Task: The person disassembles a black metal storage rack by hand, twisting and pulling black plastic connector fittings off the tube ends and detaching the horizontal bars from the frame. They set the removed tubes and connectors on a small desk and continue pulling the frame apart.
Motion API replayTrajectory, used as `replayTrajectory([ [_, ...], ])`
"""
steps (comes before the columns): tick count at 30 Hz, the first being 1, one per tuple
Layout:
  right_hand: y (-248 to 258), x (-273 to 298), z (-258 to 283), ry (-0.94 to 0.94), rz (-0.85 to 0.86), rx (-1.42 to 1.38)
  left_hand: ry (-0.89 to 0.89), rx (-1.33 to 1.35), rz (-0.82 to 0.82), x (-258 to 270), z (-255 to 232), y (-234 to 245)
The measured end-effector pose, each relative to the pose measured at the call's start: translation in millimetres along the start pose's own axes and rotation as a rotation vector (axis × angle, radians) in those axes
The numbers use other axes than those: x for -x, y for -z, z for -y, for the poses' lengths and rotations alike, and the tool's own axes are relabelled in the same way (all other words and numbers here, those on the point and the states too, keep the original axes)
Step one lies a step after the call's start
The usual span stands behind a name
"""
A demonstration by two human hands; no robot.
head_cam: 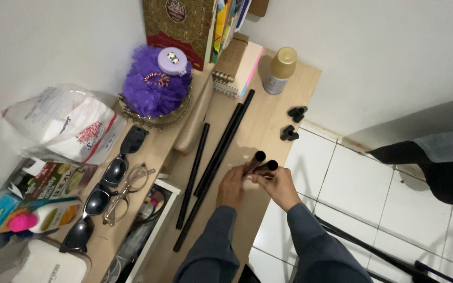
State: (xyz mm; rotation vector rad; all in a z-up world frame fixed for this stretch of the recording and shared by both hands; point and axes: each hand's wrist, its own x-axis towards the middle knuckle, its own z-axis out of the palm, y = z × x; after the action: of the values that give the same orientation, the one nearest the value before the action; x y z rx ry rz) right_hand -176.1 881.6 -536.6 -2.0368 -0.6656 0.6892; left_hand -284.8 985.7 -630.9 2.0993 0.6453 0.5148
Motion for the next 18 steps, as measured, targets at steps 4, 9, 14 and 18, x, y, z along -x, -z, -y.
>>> replayTrajectory([
  [4,1.9,-3.4,-0.7,0.075,-0.010,-0.059,0.043,0.033,0.017,-2.9,-8.0,3.2],
  [9,2.5,0.7,1.5,-0.059,0.004,-0.069,0.000,0.061,0.036,-2.7,-18.2,15.0],
  [14,3.2,2.8,3.9,-0.023,0.013,-0.143,-0.007,0.038,0.071,-1.7,-25.6,26.3],
  [18,2.9,-4.3,5.3,-0.140,0.022,-0.250,0.141,0.152,0.263,-4.9,-23.2,28.6],
])
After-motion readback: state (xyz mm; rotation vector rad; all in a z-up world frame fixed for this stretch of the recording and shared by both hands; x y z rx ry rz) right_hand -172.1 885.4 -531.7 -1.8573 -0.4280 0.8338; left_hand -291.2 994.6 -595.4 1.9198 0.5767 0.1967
